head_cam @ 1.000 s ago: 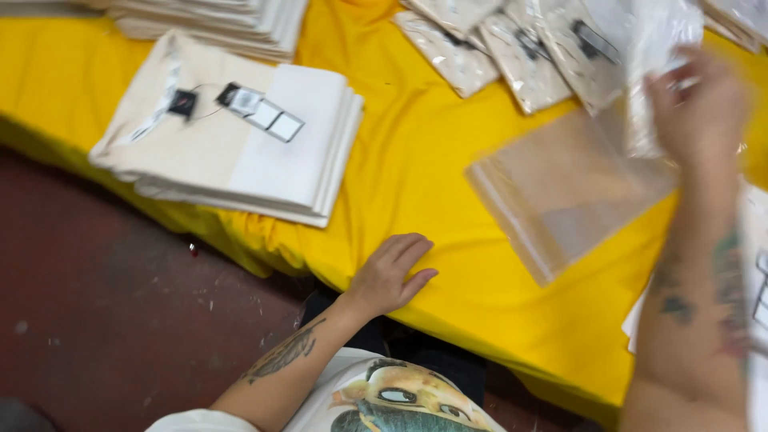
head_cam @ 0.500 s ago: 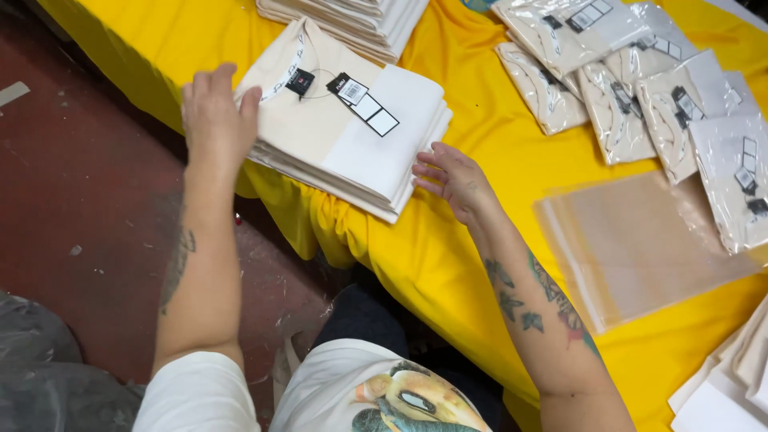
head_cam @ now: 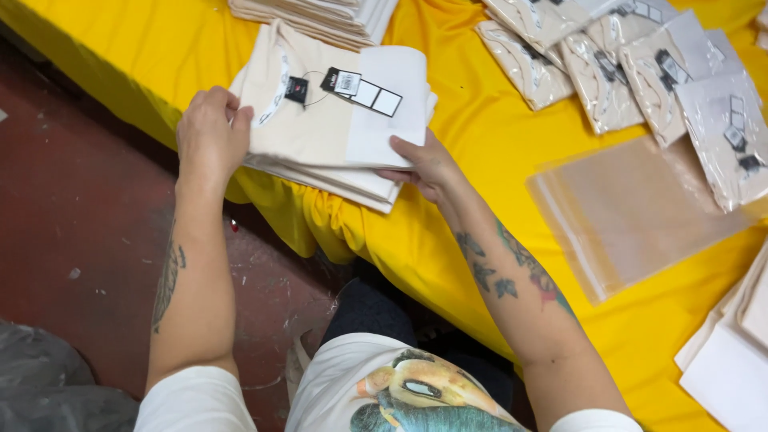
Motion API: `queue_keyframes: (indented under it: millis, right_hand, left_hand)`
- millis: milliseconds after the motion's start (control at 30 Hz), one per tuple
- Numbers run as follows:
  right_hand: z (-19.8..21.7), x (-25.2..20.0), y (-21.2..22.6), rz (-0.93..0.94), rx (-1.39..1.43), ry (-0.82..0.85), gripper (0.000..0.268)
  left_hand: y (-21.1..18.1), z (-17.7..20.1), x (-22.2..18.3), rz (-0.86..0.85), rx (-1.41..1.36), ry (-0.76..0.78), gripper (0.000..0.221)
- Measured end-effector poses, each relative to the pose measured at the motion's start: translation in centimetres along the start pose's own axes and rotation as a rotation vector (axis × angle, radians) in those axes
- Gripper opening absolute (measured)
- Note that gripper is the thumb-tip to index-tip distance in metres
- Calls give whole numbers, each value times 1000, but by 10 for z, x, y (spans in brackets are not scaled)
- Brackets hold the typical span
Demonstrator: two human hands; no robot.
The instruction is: Packing folded t-shirts into individual clear plastic bags at a packaging station.
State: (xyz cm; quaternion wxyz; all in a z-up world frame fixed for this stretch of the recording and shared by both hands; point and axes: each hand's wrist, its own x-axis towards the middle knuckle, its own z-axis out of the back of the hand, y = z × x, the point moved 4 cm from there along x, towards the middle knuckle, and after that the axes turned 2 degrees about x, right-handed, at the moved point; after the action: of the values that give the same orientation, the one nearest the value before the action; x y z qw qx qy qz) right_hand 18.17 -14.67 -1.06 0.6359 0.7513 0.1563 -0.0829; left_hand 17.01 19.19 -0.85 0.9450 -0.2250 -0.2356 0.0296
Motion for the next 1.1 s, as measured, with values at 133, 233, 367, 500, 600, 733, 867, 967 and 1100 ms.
queue_keyframes:
  millis: [133, 233, 367, 500, 600, 733, 867, 967, 1100]
  right_hand:
    - [21, -13, 2, 51, 87, -11, 69]
    - [78, -48, 1, 34, -11, -32, 72]
    - [159, -100, -7, 8, -55, -5, 83]
    - [241, -139, -10, -75, -283, -46, 87]
    - [254, -162, 7, -179, -414, -92, 84]
    - [256, -170, 18, -197, -547, -49, 75]
    - [269, -168, 17, -147, -715, 6, 68]
    - [269, -175, 16, -189, -702, -21, 66]
    - [279, -173, 12, -234, -737, -55, 64]
  left_hand:
    - [4, -6, -20, -10, 15, 182, 29]
    - [-55, 17, -61, -21, -86, 433, 34]
    - [-127, 37, -98, -5, -270, 723, 26]
    - [-206, 31, -86, -180, -396, 731, 25]
    - [-271, -8, -73, -351, -509, 746, 30]
    - [-331, -105, -49, -417, -464, 748, 47]
    - [-353, -165, -39, -145, -611, 951, 83]
    - [-354, -160, -46, -64, -669, 1058, 90]
    - [-347, -176, -49, -64, -612, 1081, 73]
